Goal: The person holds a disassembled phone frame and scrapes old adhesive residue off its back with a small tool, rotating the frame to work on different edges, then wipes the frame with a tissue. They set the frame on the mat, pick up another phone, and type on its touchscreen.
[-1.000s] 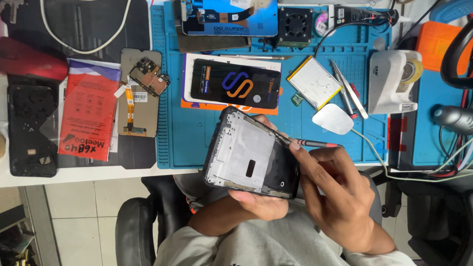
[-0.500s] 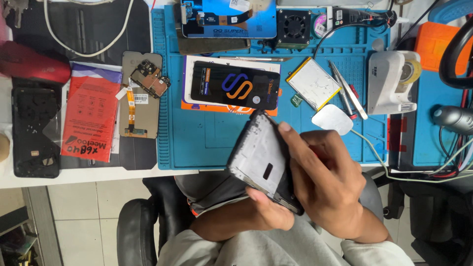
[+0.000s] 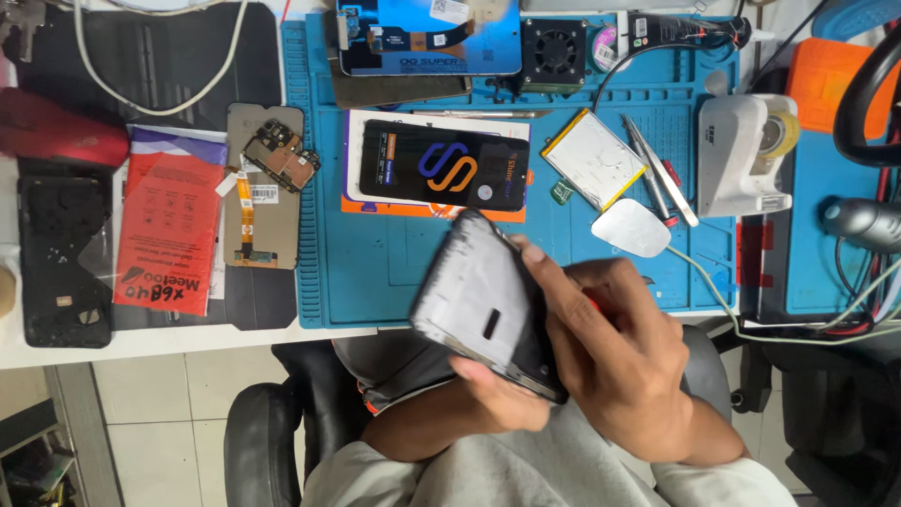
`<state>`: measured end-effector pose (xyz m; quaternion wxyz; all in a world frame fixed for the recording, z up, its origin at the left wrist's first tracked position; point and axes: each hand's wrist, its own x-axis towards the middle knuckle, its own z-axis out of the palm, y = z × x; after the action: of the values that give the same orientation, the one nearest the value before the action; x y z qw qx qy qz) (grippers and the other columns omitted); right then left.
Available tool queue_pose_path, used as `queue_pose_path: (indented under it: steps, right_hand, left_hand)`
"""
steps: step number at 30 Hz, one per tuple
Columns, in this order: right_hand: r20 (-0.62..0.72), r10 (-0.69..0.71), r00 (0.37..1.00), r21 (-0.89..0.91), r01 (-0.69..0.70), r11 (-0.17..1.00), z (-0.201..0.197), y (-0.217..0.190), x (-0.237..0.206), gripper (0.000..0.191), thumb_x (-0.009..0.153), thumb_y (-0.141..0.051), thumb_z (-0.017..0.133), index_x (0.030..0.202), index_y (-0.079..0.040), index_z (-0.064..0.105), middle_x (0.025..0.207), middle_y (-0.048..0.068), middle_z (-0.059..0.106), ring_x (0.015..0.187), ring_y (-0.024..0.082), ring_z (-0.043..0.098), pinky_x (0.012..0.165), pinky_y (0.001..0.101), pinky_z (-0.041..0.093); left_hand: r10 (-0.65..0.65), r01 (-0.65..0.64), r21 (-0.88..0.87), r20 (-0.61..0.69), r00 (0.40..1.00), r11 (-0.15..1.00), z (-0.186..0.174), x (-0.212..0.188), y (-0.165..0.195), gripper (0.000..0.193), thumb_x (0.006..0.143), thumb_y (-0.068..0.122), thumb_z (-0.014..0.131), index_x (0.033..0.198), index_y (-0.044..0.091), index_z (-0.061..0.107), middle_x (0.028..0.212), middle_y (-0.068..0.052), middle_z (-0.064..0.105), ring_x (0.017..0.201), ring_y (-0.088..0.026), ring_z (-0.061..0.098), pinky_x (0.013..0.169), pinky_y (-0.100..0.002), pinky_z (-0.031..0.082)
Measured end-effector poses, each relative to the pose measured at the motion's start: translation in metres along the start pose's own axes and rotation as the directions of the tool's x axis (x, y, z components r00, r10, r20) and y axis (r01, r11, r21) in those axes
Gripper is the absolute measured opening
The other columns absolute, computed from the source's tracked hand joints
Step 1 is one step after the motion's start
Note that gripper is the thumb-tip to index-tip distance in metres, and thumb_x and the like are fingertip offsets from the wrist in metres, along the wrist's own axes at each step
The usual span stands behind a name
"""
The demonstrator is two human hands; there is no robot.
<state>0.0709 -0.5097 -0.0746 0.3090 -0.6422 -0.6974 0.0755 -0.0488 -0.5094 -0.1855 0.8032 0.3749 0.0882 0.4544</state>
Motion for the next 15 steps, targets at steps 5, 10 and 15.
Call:
queue_pose_path:
  steps: [5,10,15]
  right_hand:
    - [0.031,0.057,0.998,0.064,-0.058,0.996,-0.003,0.001,-0.009,0.055,0.078,0.013,0.073,0.129,-0.004,0.068,0.093,0.011,0.062,0.07,0.018,0.066,0.061,0.0318,0.052]
    - [0.022,0.036,0.999,0.095,-0.038,0.995,-0.005,0.006,-0.013,0.053,0.078,0.012,0.074,0.129,-0.003,0.068,0.094,0.011,0.062,0.07,0.018,0.065,0.06,0.0312,0.052]
    - [0.018,0.022,1.0,0.131,-0.024,0.991,-0.004,0.007,-0.012,0.053,0.079,0.014,0.073,0.129,-0.002,0.068,0.095,0.012,0.063,0.071,0.016,0.066,0.061,0.03,0.053]
  left_hand:
    - [0.184,-0.142,0.216,-0.191,0.964,0.966,-0.005,0.0,-0.003,0.093,0.107,0.06,0.035,0.158,-0.015,0.015,0.17,-0.034,0.019,0.163,-0.042,0.024,0.134,-0.048,0.012]
    - [0.218,-0.195,0.143,-0.173,0.96,0.97,-0.002,0.002,-0.004,0.089,0.108,0.056,0.038,0.158,-0.016,0.022,0.167,-0.035,0.03,0.152,-0.042,0.035,0.13,-0.051,0.024]
    - [0.246,-0.219,0.151,-0.193,0.95,0.964,0.001,0.003,-0.006,0.09,0.106,0.058,0.037,0.156,-0.014,0.018,0.164,-0.033,0.029,0.151,-0.04,0.035,0.128,-0.05,0.023]
